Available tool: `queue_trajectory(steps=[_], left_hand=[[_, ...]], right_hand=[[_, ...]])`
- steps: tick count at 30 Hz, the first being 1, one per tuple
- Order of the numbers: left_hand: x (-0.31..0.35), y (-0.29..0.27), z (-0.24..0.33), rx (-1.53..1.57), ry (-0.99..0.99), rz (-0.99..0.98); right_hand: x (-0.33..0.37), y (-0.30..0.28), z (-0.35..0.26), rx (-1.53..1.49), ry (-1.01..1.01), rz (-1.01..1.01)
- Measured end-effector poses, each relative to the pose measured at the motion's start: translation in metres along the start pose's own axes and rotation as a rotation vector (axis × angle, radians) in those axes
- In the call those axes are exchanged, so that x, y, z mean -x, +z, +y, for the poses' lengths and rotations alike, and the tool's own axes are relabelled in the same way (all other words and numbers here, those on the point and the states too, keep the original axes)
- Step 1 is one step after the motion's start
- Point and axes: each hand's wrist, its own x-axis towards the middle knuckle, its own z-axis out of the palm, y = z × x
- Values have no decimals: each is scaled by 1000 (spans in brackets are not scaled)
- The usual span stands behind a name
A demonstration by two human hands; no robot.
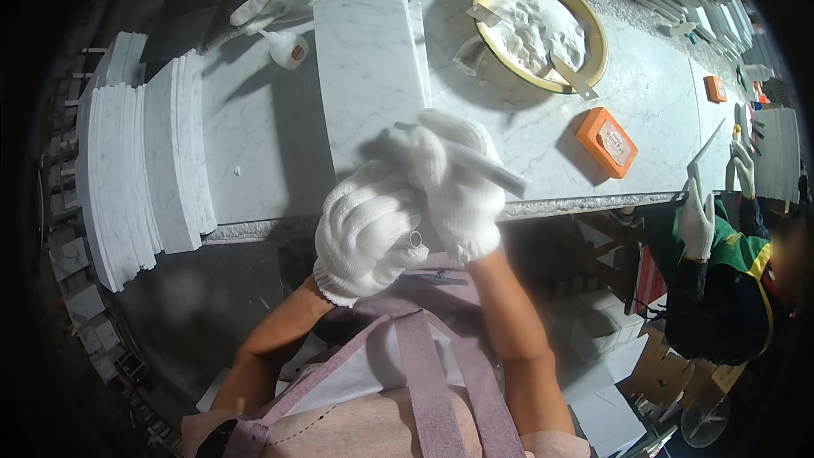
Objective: The person applies a small amount of liquid to a white stone tile, spreads it with a metal scraper, and then wipes the surface with a cloth. They repeat this process on multiple tiles, stacking the finished tiles to the side.
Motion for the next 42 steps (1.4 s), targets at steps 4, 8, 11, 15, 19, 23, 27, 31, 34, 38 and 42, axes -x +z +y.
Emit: queue_trajectory(steps=[4,8,11,15,19,23,27,31,34,38,42], left_hand=[[-1,-3,1,68,-167,13],[-3,-10,0,96,-149,9],[-5,-13,5,124,-229,-46],[-10,-16,9,117,-218,-71],[-19,-20,14,-5,-124,-76],[-30,-30,23,-89,-62,-167],[-42,-35,35,-96,-27,-210],[-51,-30,47,-221,-76,-266],[-52,-24,49,-208,-70,-293],[-59,-13,27,-122,94,-268],[-98,-1,-37,-97,79,-156]], right_hand=[[15,-26,-11,-452,208,-90],[29,-56,-13,-546,272,-78],[36,-72,-17,-444,225,-172],[44,-74,-29,-446,370,-182],[34,-81,-47,-448,440,-346],[23,-94,-60,-283,493,-543],[44,-90,-54,-301,440,-345],[62,-87,-34,-393,606,-225],[61,-84,-28,-385,535,-185],[33,-100,-31,-469,263,-167],[-1,-130,-28,89,390,-167]])
